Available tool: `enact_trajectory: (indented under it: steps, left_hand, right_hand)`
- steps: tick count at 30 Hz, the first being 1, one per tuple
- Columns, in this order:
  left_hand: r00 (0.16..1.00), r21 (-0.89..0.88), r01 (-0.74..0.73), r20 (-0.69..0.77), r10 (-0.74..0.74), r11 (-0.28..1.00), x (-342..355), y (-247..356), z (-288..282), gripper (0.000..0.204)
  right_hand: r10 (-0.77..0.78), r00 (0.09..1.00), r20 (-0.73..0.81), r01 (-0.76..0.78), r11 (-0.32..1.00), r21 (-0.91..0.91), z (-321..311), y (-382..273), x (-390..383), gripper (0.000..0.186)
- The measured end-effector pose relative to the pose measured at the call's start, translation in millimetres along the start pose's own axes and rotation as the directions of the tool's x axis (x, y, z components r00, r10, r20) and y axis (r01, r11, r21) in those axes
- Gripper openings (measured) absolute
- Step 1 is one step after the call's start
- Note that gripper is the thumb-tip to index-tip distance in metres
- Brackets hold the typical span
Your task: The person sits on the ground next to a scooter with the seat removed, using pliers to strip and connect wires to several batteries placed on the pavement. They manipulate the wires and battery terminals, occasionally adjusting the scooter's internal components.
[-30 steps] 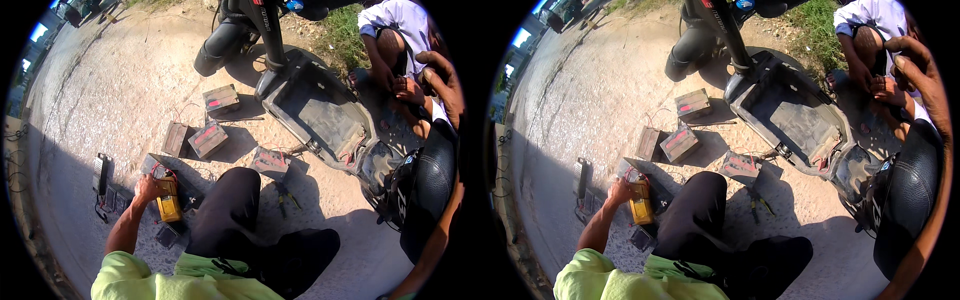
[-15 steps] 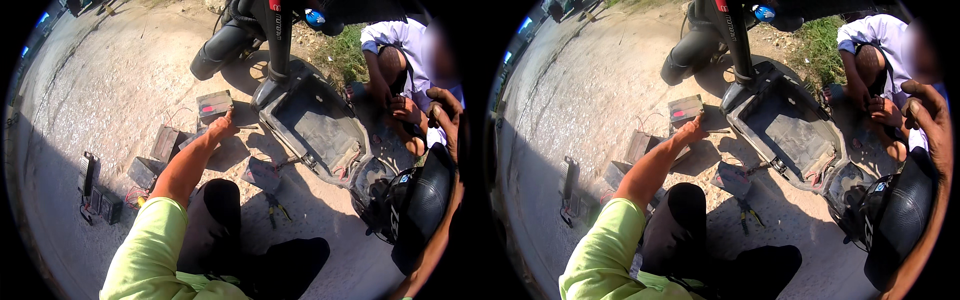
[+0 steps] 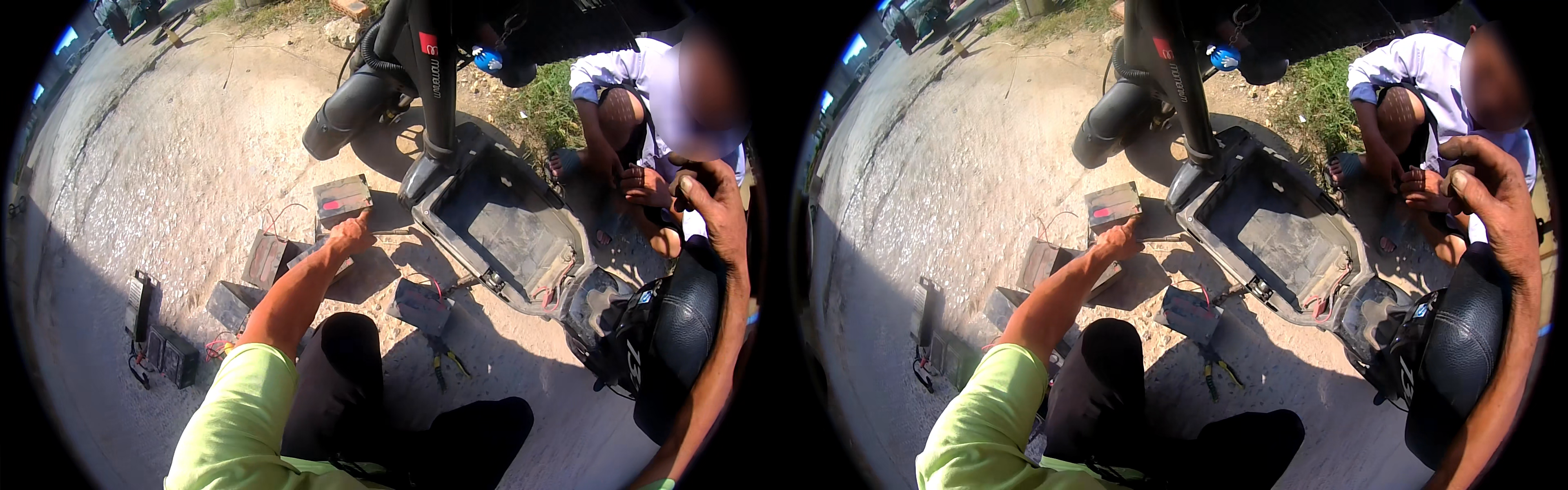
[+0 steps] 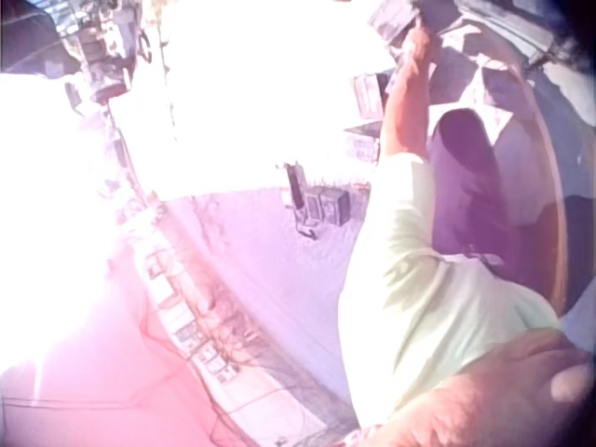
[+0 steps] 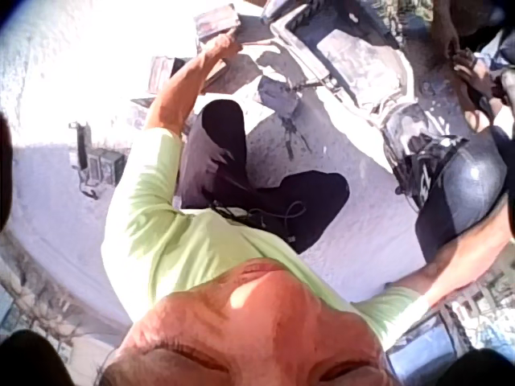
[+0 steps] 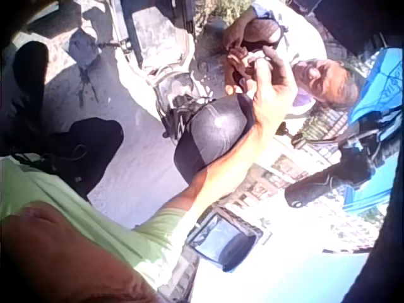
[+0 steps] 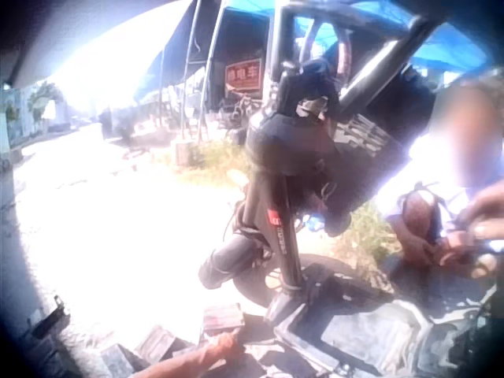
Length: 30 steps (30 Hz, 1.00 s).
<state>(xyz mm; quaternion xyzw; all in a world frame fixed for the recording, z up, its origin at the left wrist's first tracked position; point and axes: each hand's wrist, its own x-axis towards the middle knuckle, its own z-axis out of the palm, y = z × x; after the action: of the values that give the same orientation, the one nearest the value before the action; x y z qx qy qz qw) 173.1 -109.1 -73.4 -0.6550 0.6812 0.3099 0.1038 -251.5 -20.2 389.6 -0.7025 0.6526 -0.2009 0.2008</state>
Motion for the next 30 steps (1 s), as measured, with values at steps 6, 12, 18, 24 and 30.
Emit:
enact_trajectory:
  steps: [6,12,18,24,30]
  left_hand:
    - [0.99,-0.064,-0.103,-0.105,0.096,0.993,-6.1,-0.3,16.3,0.084]
    - [0.982,-0.161,-0.015,-0.188,-0.016,0.987,29.8,-33.3,-30.4,0.091]
    - [0.992,-0.246,0.076,-0.077,-0.097,0.966,46.2,-34.0,-56.3,0.083]
    - [0.999,-0.175,0.02,-0.044,-0.028,0.984,64.0,-5.5,-55.4,0.079]
    - [0.998,0.002,0.035,-0.053,-0.034,0.999,63.6,22.5,-53.3,0.087]
  right_hand:
    - [-0.078,0.997,-0.016,0.078,0.997,0.013,-5.5,-10.5,-6.1,0.032]
    - [-0.094,0.996,-0.009,0.094,0.994,0.056,4.9,-2.9,0.7,0.033]
    - [-0.042,0.999,0.028,0.039,0.995,0.088,18.3,1.5,11.0,0.033]
    - [0.04,0.998,-0.038,-0.04,0.999,0.006,6.0,-7.6,-5.1,0.037]
    - [-0.072,0.997,-0.043,0.057,0.96,-0.274,-7.2,-2.6,-0.5,0.034]
